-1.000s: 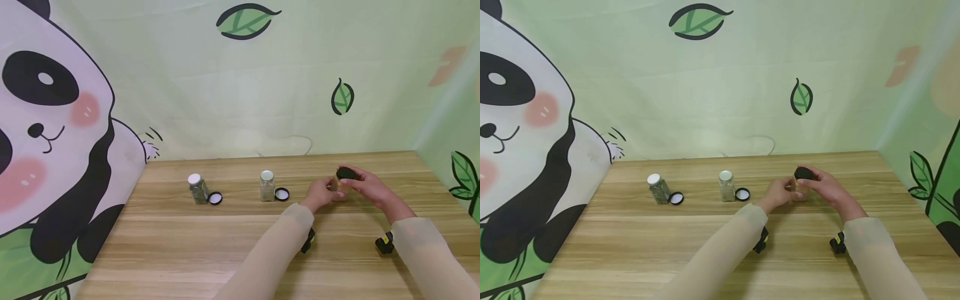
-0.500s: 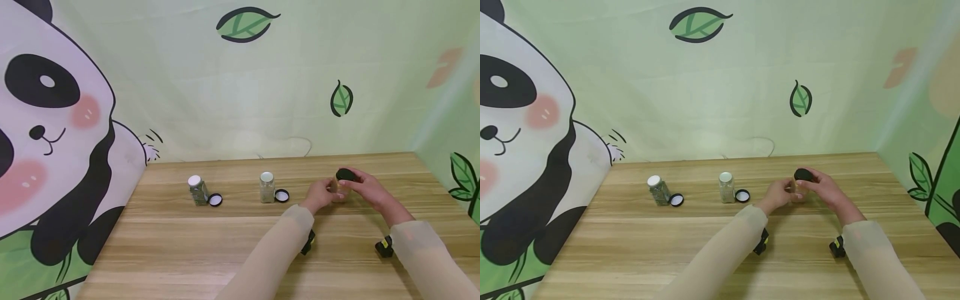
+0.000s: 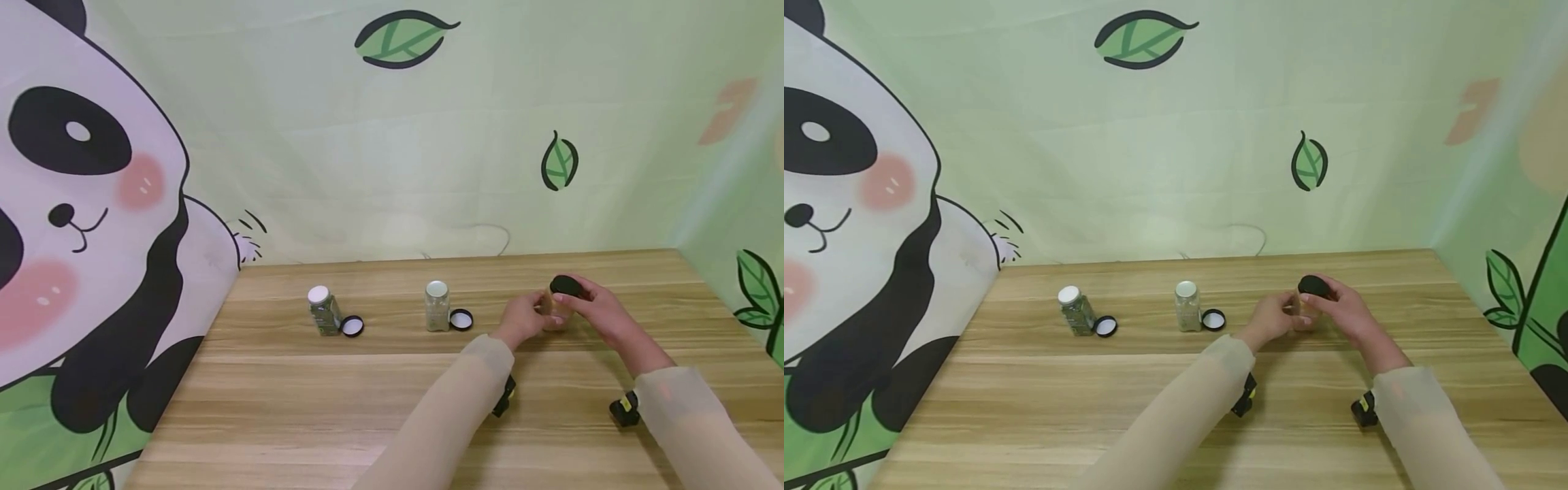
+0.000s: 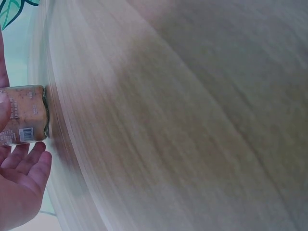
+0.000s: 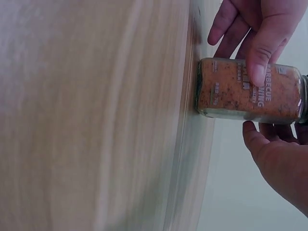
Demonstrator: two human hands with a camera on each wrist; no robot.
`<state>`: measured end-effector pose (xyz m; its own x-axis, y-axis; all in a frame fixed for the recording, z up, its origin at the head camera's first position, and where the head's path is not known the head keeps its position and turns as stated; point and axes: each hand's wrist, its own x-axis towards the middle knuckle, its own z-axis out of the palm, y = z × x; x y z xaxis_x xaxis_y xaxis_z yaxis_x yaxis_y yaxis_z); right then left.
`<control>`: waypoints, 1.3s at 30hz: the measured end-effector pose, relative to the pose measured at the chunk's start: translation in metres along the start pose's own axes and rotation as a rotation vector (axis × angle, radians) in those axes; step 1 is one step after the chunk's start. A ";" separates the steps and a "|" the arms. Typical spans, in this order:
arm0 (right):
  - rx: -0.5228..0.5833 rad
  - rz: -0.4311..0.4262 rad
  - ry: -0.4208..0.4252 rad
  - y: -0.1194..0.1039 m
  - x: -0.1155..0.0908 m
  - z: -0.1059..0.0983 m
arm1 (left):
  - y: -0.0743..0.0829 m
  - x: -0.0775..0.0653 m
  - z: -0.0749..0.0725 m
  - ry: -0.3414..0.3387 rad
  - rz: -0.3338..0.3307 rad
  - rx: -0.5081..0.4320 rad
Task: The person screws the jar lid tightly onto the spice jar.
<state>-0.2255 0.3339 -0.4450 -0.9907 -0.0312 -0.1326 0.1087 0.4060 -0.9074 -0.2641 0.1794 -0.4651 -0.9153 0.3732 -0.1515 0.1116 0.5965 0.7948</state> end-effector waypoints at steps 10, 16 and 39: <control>0.011 0.025 0.055 -0.006 -0.005 0.007 | -0.002 0.001 0.000 -0.004 0.012 -0.012; -0.014 0.028 0.123 -0.005 -0.006 0.014 | -0.003 0.000 -0.001 -0.004 0.010 -0.020; -0.006 0.041 0.251 -0.011 -0.006 0.025 | 0.000 0.000 -0.001 0.005 0.019 0.033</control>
<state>-0.2190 0.3066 -0.4445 -0.9748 0.2131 -0.0655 0.1496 0.4075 -0.9009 -0.2645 0.1789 -0.4649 -0.9147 0.3815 -0.1335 0.1417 0.6120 0.7780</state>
